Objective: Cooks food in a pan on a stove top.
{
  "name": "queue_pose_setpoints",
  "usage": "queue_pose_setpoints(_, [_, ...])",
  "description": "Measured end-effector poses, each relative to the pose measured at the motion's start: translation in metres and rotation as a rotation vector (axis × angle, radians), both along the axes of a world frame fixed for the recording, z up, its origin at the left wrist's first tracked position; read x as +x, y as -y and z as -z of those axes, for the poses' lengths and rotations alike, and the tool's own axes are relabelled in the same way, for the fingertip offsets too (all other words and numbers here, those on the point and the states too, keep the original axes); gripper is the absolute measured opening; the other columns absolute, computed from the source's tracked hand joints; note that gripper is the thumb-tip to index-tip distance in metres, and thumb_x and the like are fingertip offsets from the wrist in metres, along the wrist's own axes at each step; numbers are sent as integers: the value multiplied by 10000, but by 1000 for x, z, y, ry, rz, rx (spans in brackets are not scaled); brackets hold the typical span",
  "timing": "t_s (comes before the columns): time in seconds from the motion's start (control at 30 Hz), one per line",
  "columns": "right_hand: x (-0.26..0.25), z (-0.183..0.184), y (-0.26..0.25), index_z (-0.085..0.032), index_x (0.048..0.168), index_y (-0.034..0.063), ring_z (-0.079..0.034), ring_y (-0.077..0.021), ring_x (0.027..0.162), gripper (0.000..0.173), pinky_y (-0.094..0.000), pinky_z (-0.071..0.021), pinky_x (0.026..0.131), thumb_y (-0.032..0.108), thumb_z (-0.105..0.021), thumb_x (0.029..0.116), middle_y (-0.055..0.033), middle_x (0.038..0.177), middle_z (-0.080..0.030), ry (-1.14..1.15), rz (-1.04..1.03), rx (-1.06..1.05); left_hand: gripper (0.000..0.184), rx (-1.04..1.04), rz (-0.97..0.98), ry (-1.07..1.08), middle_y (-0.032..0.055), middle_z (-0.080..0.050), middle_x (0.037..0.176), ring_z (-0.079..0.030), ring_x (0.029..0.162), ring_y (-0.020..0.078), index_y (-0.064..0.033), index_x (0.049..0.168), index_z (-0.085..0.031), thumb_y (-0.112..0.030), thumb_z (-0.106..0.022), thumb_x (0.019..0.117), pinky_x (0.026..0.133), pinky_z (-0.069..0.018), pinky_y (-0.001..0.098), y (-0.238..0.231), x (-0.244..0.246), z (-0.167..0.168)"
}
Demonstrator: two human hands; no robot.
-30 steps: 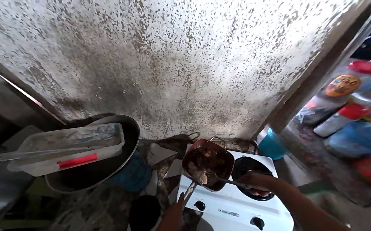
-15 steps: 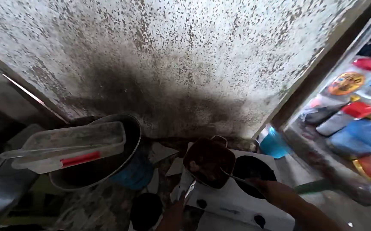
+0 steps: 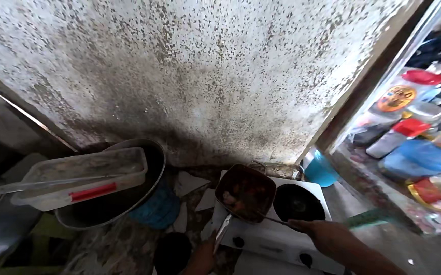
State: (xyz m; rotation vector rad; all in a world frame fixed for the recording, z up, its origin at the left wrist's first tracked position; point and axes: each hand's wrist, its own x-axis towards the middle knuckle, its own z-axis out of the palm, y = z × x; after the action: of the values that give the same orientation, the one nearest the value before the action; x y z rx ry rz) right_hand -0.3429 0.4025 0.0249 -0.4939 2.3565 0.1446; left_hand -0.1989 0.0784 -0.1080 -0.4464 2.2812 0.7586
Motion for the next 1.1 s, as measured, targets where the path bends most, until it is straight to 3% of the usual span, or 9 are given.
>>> queue_pose_setpoints(0.13, [5, 12, 23, -382, 1566, 459, -642, -439, 1174, 734, -656, -485, 941, 46, -511, 973, -197, 1308, -665, -25, 1, 110, 881, -13, -4, 8, 229, -596, 1387, -610, 1240, 411, -253, 1660, -150, -156, -666, 953, 1035, -490, 593, -1, -1, -1])
queue_pose_setpoints(0.27, [-1, -5, 18, -386, 1570, 445, -628, -464, 1193, 720, -677, -482, 950, 66, -527, 974, -208, 1323, -660, -33, 21, 97, 866, -27, -7, 2, 223, -617, 1361, -630, 1210, 411, -267, 1660, -155, -176, -661, 963, 1017, -502, 599, 0, 2, 4])
queue_pose_setpoints(0.43, [-18, -21, 27, -381, 1583, 399, -594, -465, 1259, 548, -696, -465, 987, 206, -455, 1076, -205, 1397, -616, -59, 84, -35, 909, -43, -15, 30, 225, -585, 1408, -601, 1252, 424, -254, 1663, -127, -166, -677, 945, 1037, -484, 613, -5, -1, -4])
queue_pose_setpoints(0.6, [-28, 16, 71, -349, 1581, 443, -628, -447, 1210, 622, -669, -507, 928, 137, -423, 1045, -196, 1342, -647, -87, 89, -30, 891, -75, 23, 20, 246, -592, 1387, -615, 1227, 431, -226, 1662, -133, -182, -668, 951, 1019, -493, 612, -7, -1, -4])
queue_pose_setpoints(0.9, [-31, 25, 101, -377, 1584, 369, -623, -441, 1223, 660, -658, -512, 918, 70, -455, 1001, -200, 1358, -637, -68, 76, 47, 874, -51, -7, 45, 254, -571, 1407, -605, 1239, 436, -250, 1664, -111, -169, -637, 972, 1021, -495, 604, -6, -2, -2])
queue_pose_setpoints(0.97, [-41, 31, 103, -470, 1536, 293, -600, -443, 1261, 532, -680, -491, 959, 140, -482, 1027, -198, 1394, -616, -36, 78, -19, 884, -45, 4, 43, 257, -569, 1407, -601, 1244, 437, -246, 1665, -109, -162, -644, 967, 1024, -492, 604, -5, -3, -1])
queue_pose_setpoints(1.03, [-59, 33, 100, -576, 1433, 153, -588, -450, 1269, 385, -688, -460, 1005, 206, -496, 1060, -222, 1391, -608, 37, 49, -107, 888, -37, 9, 43, 260, -567, 1408, -597, 1250, 435, -242, 1665, -109, -153, -647, 964, 1029, -489, 604, -3, -4, -1])
queue_pose_setpoints(1.1, [-78, 34, 97, -604, 1396, 97, -642, -407, 1129, 351, -609, -481, 972, 200, -504, 1075, -239, 1302, -636, 121, 66, -135, 884, -39, 11, 49, 257, -572, 1402, -601, 1245, 435, -244, 1664, -110, -157, -646, 967, 1025, -491, 604, -3, -4, 0])
